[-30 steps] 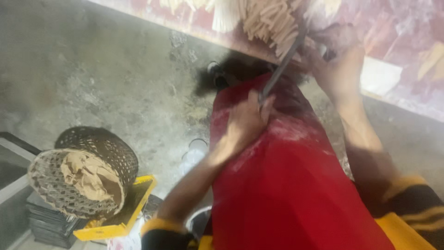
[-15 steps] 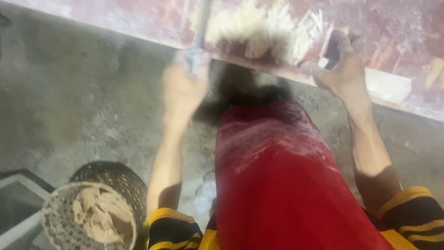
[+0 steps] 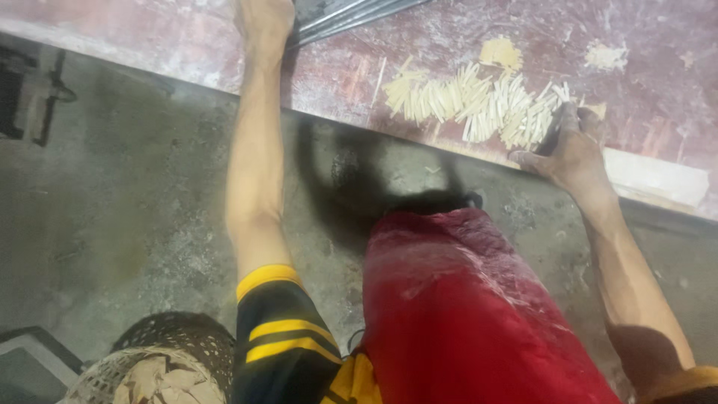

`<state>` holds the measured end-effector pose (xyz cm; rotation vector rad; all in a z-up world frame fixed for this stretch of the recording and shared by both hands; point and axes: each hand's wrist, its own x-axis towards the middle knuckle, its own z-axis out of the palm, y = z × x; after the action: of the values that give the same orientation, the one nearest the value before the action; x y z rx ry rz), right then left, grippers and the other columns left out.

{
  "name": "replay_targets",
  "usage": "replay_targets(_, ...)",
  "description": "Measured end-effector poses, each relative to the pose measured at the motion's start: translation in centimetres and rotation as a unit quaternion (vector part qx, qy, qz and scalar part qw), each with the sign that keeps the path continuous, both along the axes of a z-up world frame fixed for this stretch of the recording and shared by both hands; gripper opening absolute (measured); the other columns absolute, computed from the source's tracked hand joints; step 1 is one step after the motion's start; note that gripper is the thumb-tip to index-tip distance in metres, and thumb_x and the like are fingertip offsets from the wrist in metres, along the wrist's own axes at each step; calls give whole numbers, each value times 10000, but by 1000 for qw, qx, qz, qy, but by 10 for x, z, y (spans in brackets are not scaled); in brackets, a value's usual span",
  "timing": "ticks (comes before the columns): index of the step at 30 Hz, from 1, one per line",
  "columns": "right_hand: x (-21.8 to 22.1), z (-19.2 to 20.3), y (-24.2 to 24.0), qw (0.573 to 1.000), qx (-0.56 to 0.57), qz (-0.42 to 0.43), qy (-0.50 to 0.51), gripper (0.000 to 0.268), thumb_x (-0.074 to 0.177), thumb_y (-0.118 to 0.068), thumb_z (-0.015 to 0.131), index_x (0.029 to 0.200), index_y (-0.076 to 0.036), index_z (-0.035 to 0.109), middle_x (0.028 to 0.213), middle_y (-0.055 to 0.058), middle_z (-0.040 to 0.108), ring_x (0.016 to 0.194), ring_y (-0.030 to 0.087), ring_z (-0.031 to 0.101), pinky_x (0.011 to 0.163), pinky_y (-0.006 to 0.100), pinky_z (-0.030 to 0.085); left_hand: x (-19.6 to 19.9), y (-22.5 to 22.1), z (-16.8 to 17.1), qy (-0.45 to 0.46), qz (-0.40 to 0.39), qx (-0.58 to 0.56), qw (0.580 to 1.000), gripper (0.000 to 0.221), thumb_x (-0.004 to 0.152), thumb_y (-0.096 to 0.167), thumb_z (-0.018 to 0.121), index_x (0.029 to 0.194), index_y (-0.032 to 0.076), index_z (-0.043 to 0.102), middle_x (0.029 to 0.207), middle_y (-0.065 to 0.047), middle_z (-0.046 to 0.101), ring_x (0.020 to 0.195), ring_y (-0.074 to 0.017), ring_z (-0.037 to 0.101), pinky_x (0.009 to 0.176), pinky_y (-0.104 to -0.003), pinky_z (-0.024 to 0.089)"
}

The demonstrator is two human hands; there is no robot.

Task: The person uses a long metal scraper to shave thin strips from a block of dough and kemudian collects the strips on a metal tray.

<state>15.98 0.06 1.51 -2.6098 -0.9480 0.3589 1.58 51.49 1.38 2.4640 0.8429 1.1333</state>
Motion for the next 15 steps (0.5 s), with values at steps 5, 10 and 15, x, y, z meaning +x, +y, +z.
replay_targets(5, -5, 12, 10, 984, -59, -107, 133, 946, 793, -405, 870, 1477, 93, 445, 1102, 339, 662, 1107, 463, 653, 1014, 501, 524, 7, -47, -13, 40, -87, -258, 961, 276, 975, 241, 698, 1020, -19, 618, 905, -229, 700, 896, -347, 705, 835, -434, 563)
replay_targets(10, 10, 31, 44, 998, -25, 50, -8, 915, 780, -264, 917, 1467, 89, 426, 847, 198, 761, 1169, 440, 615, 1033, 489, 479, -3, -126, -44, 209, -275, -185, 920, 379, 891, 374, 820, 667, 121, 649, 616, -48, 623, 567, -152, 597, 517, -304, 470)
replay_targets(15, 12, 47, 89, 976, 0, -78, 204, 910, 788, -160, 831, 1542, 8, 351, 1101, 186, 660, 933, 310, 687, 796, 432, 601, 63, -199, -62, 261, -244, -415, 837, 725, 886, 284, 737, 1386, -148, 441, 663, -53, 631, 550, -123, 632, 448, -261, 508)
